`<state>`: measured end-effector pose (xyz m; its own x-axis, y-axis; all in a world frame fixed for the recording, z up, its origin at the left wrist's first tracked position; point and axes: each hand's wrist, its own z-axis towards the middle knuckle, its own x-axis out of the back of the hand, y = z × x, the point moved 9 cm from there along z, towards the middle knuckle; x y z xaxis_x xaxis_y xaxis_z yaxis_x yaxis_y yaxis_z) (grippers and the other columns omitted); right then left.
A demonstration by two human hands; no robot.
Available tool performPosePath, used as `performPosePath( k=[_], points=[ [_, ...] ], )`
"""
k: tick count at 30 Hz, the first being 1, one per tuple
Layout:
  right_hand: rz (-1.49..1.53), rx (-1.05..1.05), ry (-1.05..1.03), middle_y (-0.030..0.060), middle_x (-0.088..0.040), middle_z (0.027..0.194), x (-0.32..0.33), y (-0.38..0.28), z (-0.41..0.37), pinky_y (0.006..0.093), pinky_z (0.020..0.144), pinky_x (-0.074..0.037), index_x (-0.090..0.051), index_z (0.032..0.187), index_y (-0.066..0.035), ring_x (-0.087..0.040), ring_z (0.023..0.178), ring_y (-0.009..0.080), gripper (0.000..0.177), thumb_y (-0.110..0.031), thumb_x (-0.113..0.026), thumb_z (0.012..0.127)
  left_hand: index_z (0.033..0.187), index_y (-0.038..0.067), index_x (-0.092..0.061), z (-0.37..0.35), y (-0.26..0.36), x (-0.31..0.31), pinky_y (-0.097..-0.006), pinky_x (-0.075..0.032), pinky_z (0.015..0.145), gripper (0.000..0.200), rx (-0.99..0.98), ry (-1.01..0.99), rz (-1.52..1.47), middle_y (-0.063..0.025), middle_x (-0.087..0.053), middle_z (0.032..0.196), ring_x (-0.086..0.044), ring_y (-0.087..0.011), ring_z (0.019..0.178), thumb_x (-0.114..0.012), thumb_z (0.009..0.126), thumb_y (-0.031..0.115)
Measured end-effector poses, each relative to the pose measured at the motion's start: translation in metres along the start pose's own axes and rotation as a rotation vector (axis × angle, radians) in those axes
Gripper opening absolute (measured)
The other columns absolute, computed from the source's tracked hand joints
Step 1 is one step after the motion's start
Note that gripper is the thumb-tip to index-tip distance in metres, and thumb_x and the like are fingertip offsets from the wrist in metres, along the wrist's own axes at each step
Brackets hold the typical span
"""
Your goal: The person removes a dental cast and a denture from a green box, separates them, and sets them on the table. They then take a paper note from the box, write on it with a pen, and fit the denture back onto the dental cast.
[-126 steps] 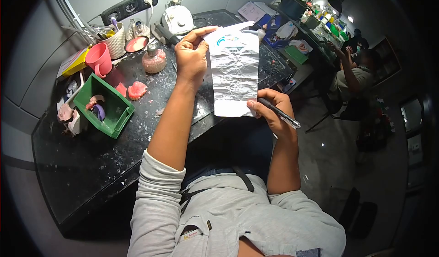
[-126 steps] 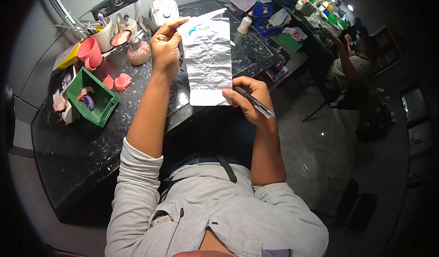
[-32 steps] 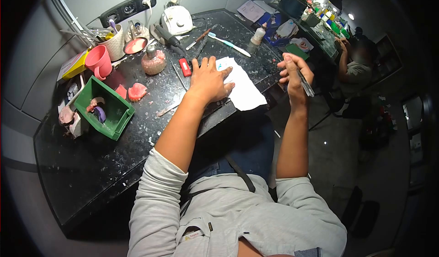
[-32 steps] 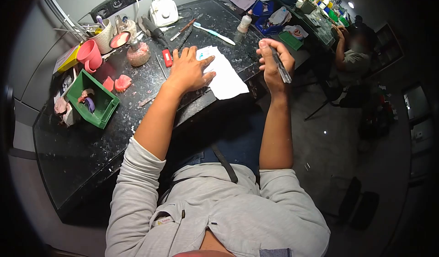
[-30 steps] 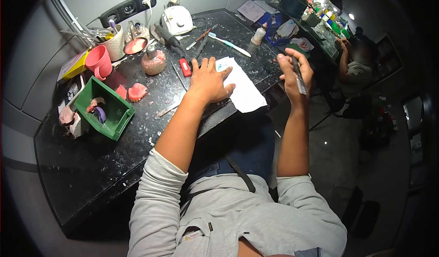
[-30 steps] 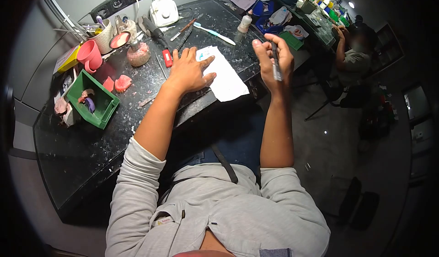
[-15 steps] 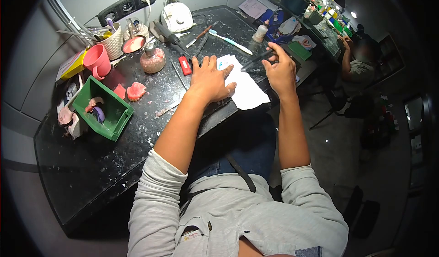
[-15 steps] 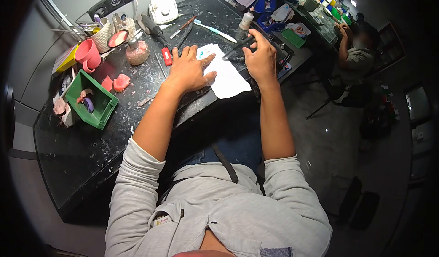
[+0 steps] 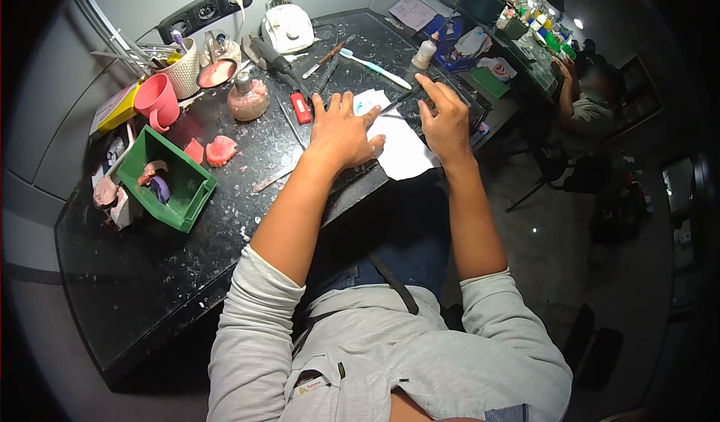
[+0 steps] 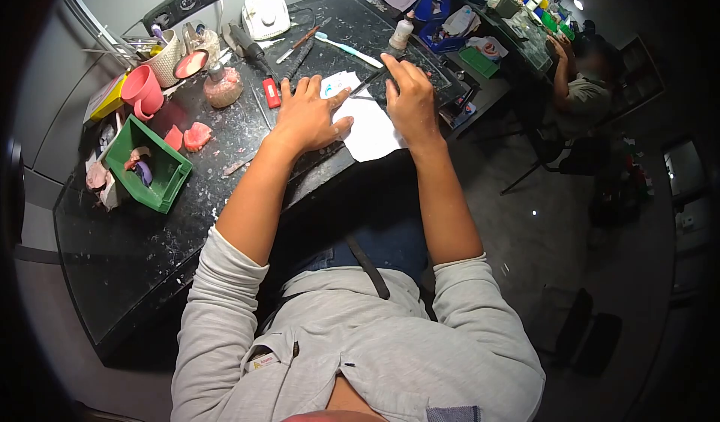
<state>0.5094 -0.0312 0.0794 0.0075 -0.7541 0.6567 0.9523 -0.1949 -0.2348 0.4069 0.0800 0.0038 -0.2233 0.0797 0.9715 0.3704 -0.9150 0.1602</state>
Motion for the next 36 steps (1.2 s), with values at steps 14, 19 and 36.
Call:
performPosePath(
  k=[14,19,36],
  points=[
    [0.838,-0.624,-0.094,0.0029,-0.060,0.065,-0.037,0.072,-0.001,0.0232,0.049,-0.043,-0.064,0.088,-0.003,-0.054,0.053,0.0077,0.019,-0.020,-0.065,0.097,0.147,0.029,-0.049,0.001,0.000,-0.002,-0.0656,-0.012,0.117,0.061,0.005,-0.030,-0.009,-0.0266,-0.039,0.149,-0.032,-0.0395,0.142,-0.053,0.092,0.055],
    [0.996,-0.679,-0.463,0.0049,-0.063,0.067,-0.093,0.047,-0.015,0.0227,0.047,-0.043,-0.059,0.100,-0.003,-0.054,0.052,0.0076,0.016,-0.018,-0.061,0.097,0.147,0.026,-0.049,0.001,0.000,-0.002,-0.0662,-0.010,0.117,0.062,0.009,-0.056,-0.017,-0.0259,-0.037,0.152,-0.030,-0.0402,0.144,-0.052,0.092,0.053],
    [0.813,-0.568,-0.379,0.0041,-0.066,0.067,-0.103,0.058,-0.019,0.0246,0.058,-0.049,-0.064,0.075,-0.003,-0.062,0.062,0.0093,0.011,-0.008,-0.071,0.082,0.148,0.029,-0.048,0.000,-0.001,-0.003,-0.0654,-0.012,0.117,0.061,0.003,-0.022,-0.014,-0.0274,-0.039,0.149,-0.031,-0.0407,0.143,-0.052,0.093,0.056]
  ],
)
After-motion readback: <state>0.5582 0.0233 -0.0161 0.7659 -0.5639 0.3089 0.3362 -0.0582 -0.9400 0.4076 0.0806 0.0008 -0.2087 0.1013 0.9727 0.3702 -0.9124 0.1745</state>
